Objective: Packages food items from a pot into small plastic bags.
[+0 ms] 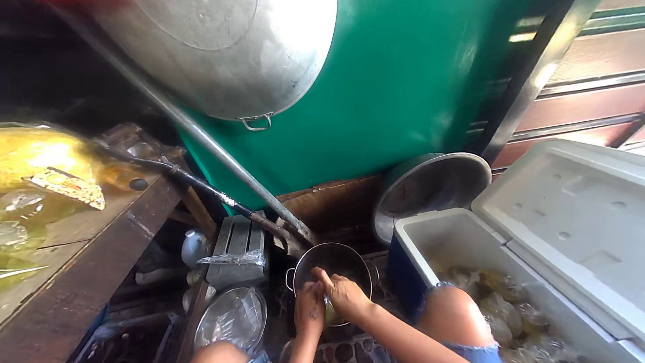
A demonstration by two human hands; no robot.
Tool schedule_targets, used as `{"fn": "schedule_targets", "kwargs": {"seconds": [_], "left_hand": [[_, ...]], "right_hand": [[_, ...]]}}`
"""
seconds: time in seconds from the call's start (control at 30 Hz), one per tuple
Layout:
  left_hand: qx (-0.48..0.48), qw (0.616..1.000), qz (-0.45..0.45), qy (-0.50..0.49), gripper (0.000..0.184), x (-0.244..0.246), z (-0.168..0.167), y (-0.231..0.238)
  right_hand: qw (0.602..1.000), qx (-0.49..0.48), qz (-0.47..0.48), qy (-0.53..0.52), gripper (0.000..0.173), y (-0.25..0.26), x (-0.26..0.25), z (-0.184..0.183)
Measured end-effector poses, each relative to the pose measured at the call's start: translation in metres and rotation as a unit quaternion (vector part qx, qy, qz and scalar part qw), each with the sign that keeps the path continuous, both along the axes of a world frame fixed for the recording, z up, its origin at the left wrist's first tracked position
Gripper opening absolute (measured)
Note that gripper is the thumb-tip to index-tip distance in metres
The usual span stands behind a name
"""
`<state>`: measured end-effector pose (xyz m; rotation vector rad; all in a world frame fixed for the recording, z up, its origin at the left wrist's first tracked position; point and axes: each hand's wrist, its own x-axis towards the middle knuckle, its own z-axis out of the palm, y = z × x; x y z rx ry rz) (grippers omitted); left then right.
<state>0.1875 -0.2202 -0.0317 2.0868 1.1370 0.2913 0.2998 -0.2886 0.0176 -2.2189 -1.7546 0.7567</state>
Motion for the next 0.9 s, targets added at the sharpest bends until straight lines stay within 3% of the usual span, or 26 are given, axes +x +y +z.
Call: {"fn": "schedule_targets", "kwargs": {"seconds": [0.2,0.37,0.43,0.53,0.6,0.67,0.9], "left_hand": [[-0.048,0.988,-0.048,0.14,0.036,-0.017,-0.044,-0.006],[0.019,0.975,-0.076,0.208,0.038,-0.017,-0.056,-0.001],[0.014,0.981,-0.057,0.186,0.036,-0.018,-0.05,-0.005],[-0.017,0.998,-0.003,0.063,0.031,-0.02,-0.05,-0.008],[-0.092,0.996,0.007,-0.011,0.027,-0.022,-0.055,-0.005],[-0.145,0.989,-0.012,-0.021,0.027,-0.024,-0.052,-0.003],[-0.04,0.997,0.063,-0.005,0.017,-0.026,-0.049,-0.006]], "right_hand": [[0.998,-0.007,0.041,0.038,0.05,-0.016,-0.015,-0.064],[0.984,0.165,0.07,0.011,0.042,-0.025,-0.016,-0.1],[0.983,0.179,0.028,0.014,0.043,-0.025,-0.015,-0.107],[0.993,0.09,-0.027,0.067,0.052,-0.025,-0.009,-0.101],[0.99,0.067,-0.04,0.117,0.056,-0.027,-0.003,-0.099],[0.986,0.072,-0.044,0.144,0.055,-0.027,0.002,-0.1],[0.987,0.084,-0.007,0.134,0.052,-0.021,-0.003,-0.105]]}}
